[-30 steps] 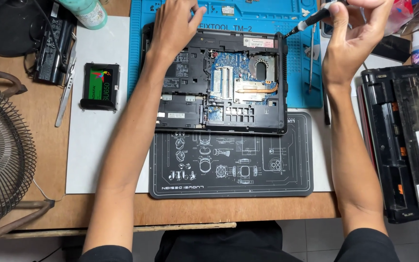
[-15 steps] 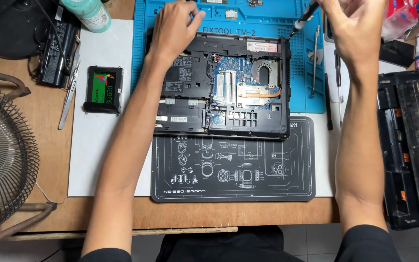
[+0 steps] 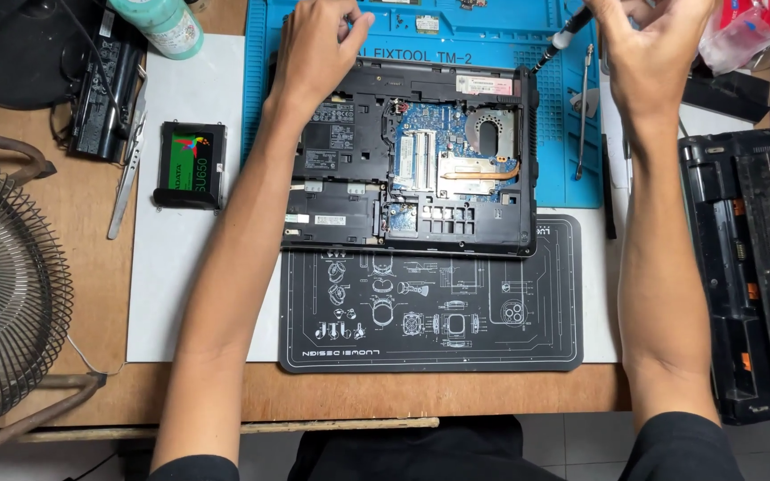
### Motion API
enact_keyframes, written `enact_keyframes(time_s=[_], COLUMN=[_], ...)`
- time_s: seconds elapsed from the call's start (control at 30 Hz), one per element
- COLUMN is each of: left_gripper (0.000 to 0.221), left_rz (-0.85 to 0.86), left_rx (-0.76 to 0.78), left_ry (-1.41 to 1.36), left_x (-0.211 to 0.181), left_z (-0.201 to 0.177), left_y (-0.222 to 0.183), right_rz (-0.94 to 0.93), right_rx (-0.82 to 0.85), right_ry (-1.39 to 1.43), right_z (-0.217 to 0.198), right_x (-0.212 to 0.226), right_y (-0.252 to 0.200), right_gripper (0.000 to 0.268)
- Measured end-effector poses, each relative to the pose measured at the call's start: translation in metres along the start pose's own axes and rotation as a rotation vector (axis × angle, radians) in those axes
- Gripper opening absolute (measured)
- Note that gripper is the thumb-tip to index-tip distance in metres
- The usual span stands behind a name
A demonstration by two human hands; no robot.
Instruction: Removing a storage drive from an opened laptop using a screwdriver and manual extraction.
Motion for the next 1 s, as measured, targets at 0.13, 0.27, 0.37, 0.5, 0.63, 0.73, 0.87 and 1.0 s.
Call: enact_keyframes(time_s=[0.13, 0.27, 0.37, 0.5, 0.63, 0.73, 0.87, 1.0], left_gripper=[0.027, 0.025, 0.024, 0.032, 0.036, 0.053, 0.053, 0.058], left_rz=[-0.075, -0.187, -0.338, -0.295, -0.342, -0.36, -0.289, -0.306], left_rx=[-0.107, -0.226, -0.391, -0.385, -0.316, -0.269, -0.236, -0.296], left_ry=[-0.229, -0.299, -0.427, -0.399, -0.428, -0.305, -0.303, -0.397], left_x=[0.016, 0.032, 0.041, 0.024, 0.024, 0.019, 0.016, 0.02], left_z=[-0.019, -0.037, -0.058, -0.083, -0.082, -0.077, -0.074, -0.07], left_y=[0.01, -0.007, -0.02, -0.038, -0.054, -0.06, -0.064, -0.063], right_rz=[0.183, 0.069, -0.03, 0.009, -0.117, -0.153, -0.17, -0.157], right_rx=[0.183, 0.208, 0.098, 0.065, 0.128, 0.069, 0.049, 0.083], right_ry=[0.014, 0.05, 0.201, 0.458, 0.514, 0.469, 0.39, 0.461], right_z=[0.004, 0.019, 0.037, 0.086, 0.141, 0.175, 0.205, 0.229], right_x=[-0.008, 0.029, 0.078, 0.124, 0.147, 0.142, 0.128, 0.117], right_y=[-0.002, 0.007, 0.009, -0.008, -0.019, -0.018, -0.013, -0.012], right_gripper=[0.037, 0.033, 0.039, 0.055, 0.049, 0.049, 0.047, 0.055])
Point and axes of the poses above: each hand's wrist, its own y-axis towards the middle knuckle, its own z-axis out of the palm, x = y × z, the point moved 6 cm from there along y, towards the middle knuckle, and after that the axes turned 14 degrees about -x, right-handed, at the moved point
